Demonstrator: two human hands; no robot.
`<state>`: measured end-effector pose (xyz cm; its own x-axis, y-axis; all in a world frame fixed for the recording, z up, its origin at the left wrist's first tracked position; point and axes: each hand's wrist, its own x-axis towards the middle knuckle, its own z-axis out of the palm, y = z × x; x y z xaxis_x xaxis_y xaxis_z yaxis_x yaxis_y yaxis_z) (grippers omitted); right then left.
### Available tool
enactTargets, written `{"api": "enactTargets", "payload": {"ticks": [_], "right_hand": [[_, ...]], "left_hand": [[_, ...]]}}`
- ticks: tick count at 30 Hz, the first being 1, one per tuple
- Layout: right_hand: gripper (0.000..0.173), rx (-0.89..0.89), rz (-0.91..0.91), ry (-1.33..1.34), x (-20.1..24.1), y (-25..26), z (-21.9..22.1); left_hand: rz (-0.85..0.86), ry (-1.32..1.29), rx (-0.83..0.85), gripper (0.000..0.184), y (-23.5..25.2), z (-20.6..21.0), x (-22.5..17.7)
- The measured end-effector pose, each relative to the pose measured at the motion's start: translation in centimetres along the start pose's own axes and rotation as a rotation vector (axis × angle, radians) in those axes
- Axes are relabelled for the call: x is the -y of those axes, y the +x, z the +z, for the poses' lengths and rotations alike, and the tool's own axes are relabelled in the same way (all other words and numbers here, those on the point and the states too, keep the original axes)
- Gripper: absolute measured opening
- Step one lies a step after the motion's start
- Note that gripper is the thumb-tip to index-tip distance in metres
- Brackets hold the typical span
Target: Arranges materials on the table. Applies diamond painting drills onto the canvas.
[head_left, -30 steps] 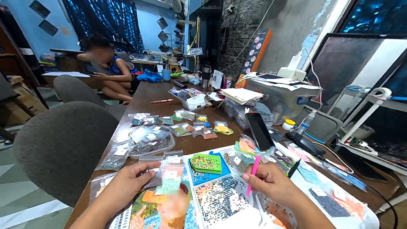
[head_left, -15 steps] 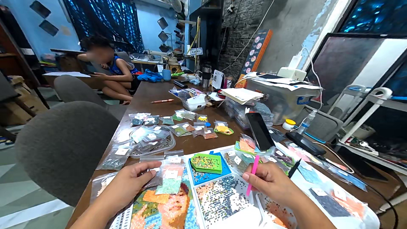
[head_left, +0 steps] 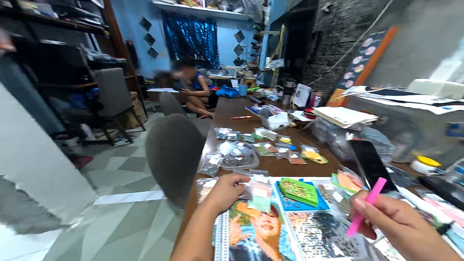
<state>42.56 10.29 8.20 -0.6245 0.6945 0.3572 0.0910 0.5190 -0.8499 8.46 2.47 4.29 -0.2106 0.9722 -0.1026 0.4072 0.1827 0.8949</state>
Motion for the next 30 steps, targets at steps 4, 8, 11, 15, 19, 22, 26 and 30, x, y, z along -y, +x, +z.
{"api": "enactTargets", "payload": {"ticks": [4, 8, 11, 15, 19, 22, 26, 30], "right_hand": [[0.023, 0.067, -0.013, 0.041, 3.0, 2.1, 3.4], [0.028, 0.083, -0.047, 0.054, 4.0, 4.2, 8.4], [0.031, 0.094, -0.02, 0.019, 4.1, 5.2, 11.9], [0.031, 0.09, -0.022, -0.033, 3.2, 5.3, 15.3], [0.03, 0.044, -0.111, -0.056, 0.9, 4.9, 17.0], [0.03, 0.04, -0.124, -0.062, 0.2, 4.5, 17.5], [0.038, 0.039, -0.172, -0.089, -0.5, 4.1, 18.1], [0.043, 0.033, -0.227, -0.144, -1.0, 3.8, 18.6]], "left_hand": [[-0.002, 0.0, 0.028, 0.029, 0.0, 0.0, -0.2], [-0.023, -0.017, 0.029, 0.029, 0.1, -0.1, -0.2], [-0.032, -0.03, 0.028, 0.029, 0.1, -0.1, -0.3], [-0.021, -0.055, 0.03, 0.028, 0.2, -0.1, -0.2], [-0.006, -0.037, 0.041, 0.029, 0.5, 0.0, -0.2], [0.001, -0.021, 0.041, 0.029, 0.4, 0.0, -0.3], [0.005, -0.021, 0.045, 0.029, 0.3, 0.0, -0.4], [0.003, -0.027, 0.038, 0.028, 0.4, 0.1, -0.3]]}}
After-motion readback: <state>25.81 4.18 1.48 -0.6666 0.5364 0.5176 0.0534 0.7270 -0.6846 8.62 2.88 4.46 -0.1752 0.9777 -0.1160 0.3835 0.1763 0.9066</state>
